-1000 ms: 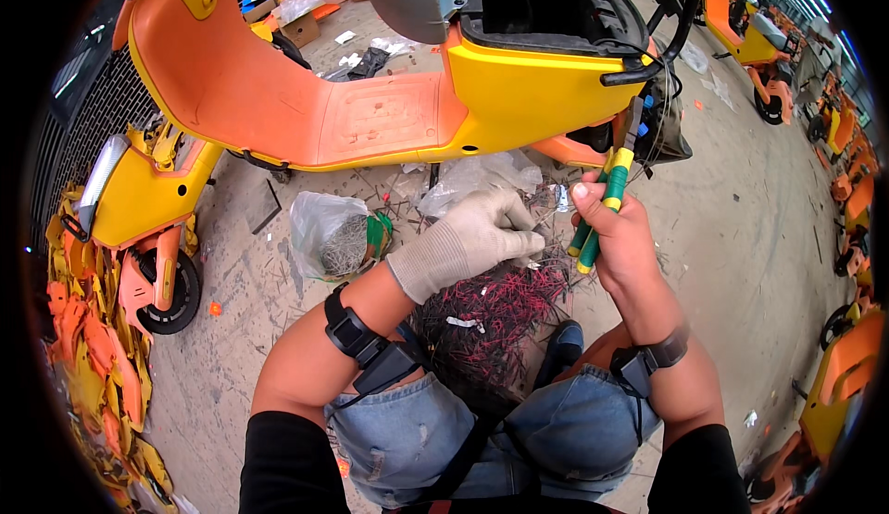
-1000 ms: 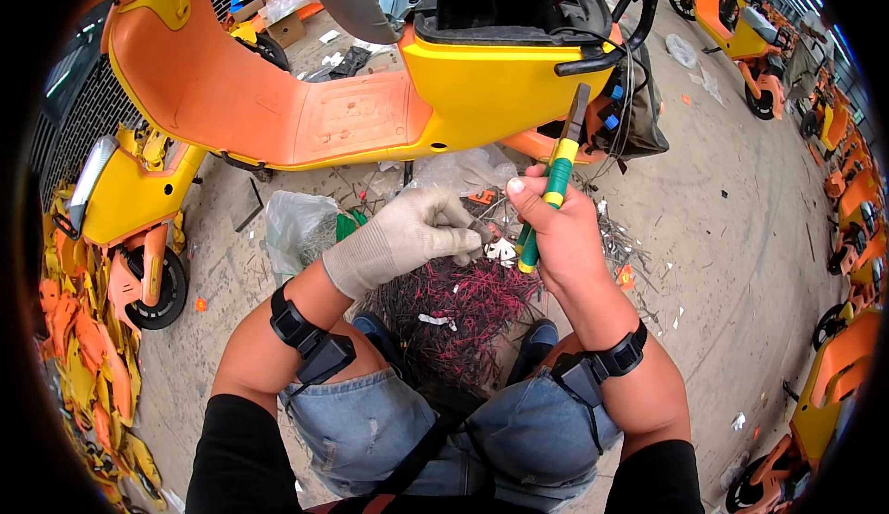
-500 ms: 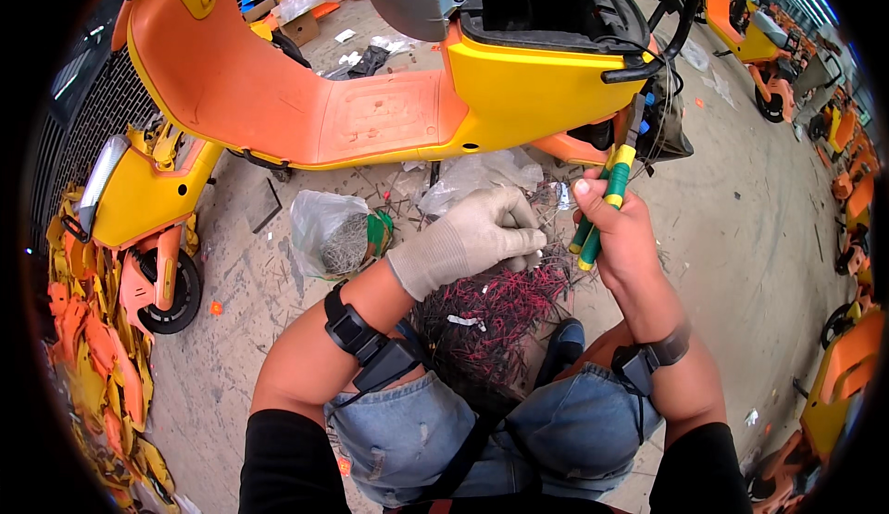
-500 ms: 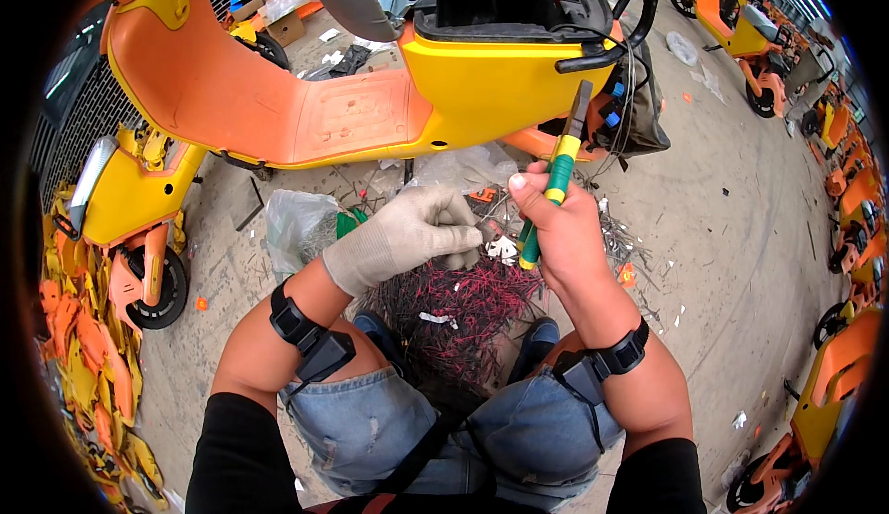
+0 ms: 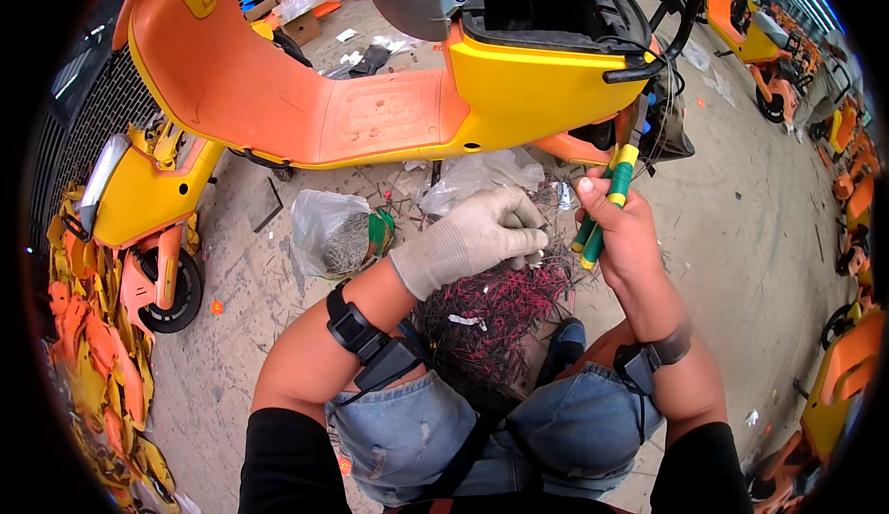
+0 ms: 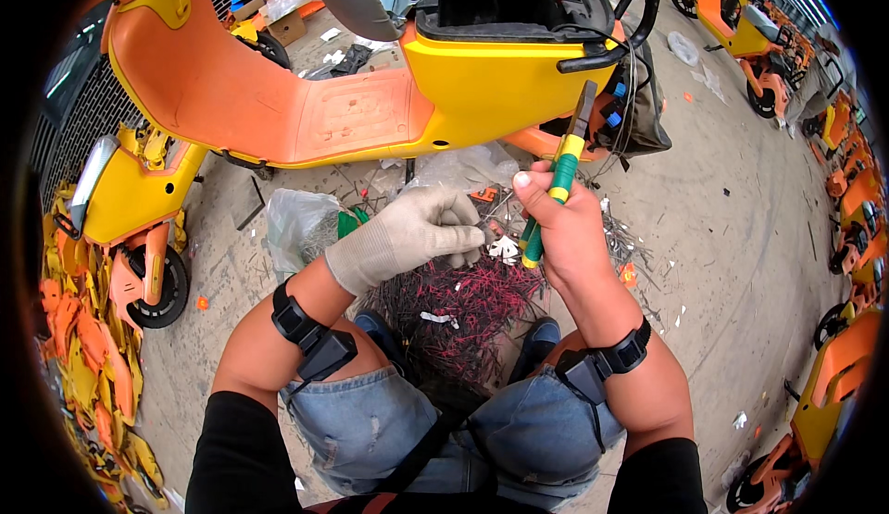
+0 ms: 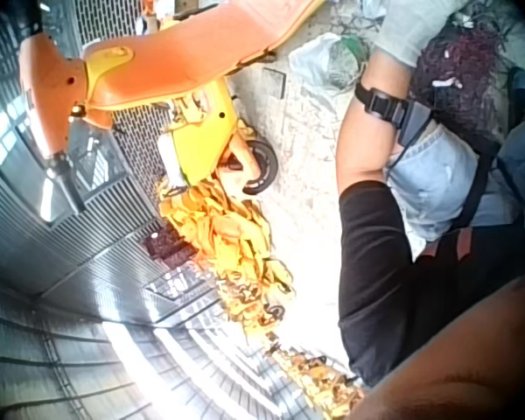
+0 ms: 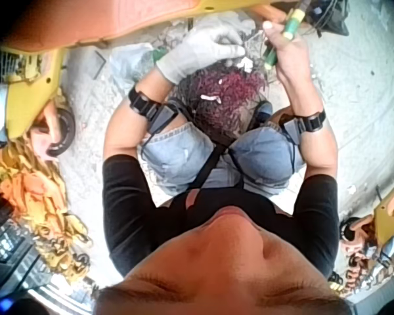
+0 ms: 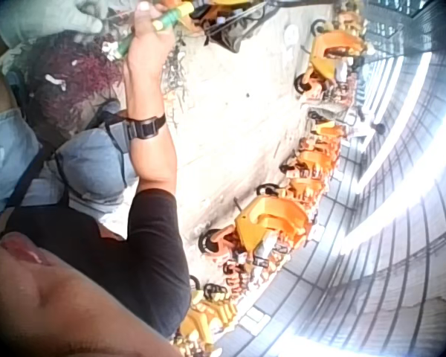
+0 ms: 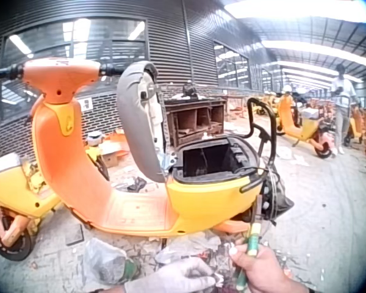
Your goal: The person sits on the floor and uses pliers to strip the insulation off of various colored wires. They repeatedly pick up wire segments, cut the insulation, and pull the metal strands free, dropping the processed pieces into a growing pile on the ground.
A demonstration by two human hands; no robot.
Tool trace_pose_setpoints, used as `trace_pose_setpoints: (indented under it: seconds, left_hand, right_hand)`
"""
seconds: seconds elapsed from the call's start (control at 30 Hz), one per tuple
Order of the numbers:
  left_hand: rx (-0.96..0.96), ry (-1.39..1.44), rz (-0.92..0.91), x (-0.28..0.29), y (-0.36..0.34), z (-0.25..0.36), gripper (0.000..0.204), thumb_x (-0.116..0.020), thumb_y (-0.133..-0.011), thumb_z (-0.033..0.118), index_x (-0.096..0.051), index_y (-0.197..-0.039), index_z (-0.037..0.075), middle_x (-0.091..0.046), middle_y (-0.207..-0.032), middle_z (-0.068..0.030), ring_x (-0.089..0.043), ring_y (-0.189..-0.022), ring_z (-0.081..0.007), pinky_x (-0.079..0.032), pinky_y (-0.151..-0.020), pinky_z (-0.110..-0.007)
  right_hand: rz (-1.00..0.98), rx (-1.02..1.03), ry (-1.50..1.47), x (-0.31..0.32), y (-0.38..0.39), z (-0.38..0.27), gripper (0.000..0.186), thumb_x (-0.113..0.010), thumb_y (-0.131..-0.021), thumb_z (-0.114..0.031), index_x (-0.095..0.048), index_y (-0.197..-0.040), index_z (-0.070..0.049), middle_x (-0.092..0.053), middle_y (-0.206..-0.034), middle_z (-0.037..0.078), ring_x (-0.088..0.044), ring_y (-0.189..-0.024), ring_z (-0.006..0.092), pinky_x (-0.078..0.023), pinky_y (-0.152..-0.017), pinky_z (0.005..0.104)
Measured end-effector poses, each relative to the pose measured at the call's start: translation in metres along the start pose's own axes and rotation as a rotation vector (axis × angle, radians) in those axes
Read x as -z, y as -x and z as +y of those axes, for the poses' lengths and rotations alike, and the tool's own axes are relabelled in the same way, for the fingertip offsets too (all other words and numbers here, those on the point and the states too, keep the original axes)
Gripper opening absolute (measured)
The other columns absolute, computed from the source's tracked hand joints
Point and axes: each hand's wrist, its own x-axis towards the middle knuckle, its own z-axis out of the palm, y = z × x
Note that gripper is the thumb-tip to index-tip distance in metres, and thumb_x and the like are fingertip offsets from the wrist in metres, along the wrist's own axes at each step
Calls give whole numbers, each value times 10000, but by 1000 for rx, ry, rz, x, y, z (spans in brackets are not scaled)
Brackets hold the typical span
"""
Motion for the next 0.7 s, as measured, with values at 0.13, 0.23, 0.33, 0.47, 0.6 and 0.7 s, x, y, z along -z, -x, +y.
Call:
trace_pose_setpoints:
  seconds: [0.13,0.23,0.33,0.47,0.6,0.7]
  left_hand:
    - [37,0,34,-3,1,8,197,-582,-984,138,-623,-1106,-10,-686,-868,-71,-602,-680,-96,-485,-607,-246]
    - [17,-35,26,-1,0,1,197,-566,-993,148,-638,-1091,-7,-688,-869,-65,-606,-681,-94,-490,-611,-249]
    - [7,2,32,-3,-2,-4,186,-571,-991,145,-650,-1067,-6,-692,-869,-68,-621,-697,-98,-505,-630,-252]
    - [-103,29,45,-2,-3,-12,163,-597,-978,135,-648,-1054,-1,-695,-872,-77,-638,-713,-108,-521,-650,-255]
    - [15,-4,63,-2,1,3,148,-614,-968,128,-648,-1062,18,-688,-849,-73,-629,-705,-109,-510,-634,-247]
    - [26,19,63,-4,1,5,164,-609,-972,133,-648,-1090,27,-681,-835,-71,-622,-704,-107,-501,-626,-242]
  right_hand:
    - [-1,-3,-14,0,0,0,217,-761,-879,-152,-658,-1005,-9,-572,-1021,8,-516,-803,98,-441,-739,262]
    - [-5,-5,-19,0,0,-1,227,-761,-879,-152,-653,-1018,-8,-574,-1015,7,-517,-806,97,-442,-741,261]
    - [3,4,-15,1,-1,1,239,-761,-879,-153,-649,-1031,-7,-575,-1011,8,-519,-804,96,-442,-741,259]
    - [-4,0,-35,-1,1,-1,229,-762,-880,-159,-656,-1013,-5,-566,-1046,8,-519,-804,97,-443,-741,260]
    - [3,-9,-32,2,-1,0,225,-763,-881,-171,-666,-984,4,-551,-1082,11,-517,-805,100,-444,-738,265]
    - [2,22,-32,2,-3,1,239,-764,-881,-179,-666,-981,14,-544,-1087,19,-515,-799,104,-443,-732,268]
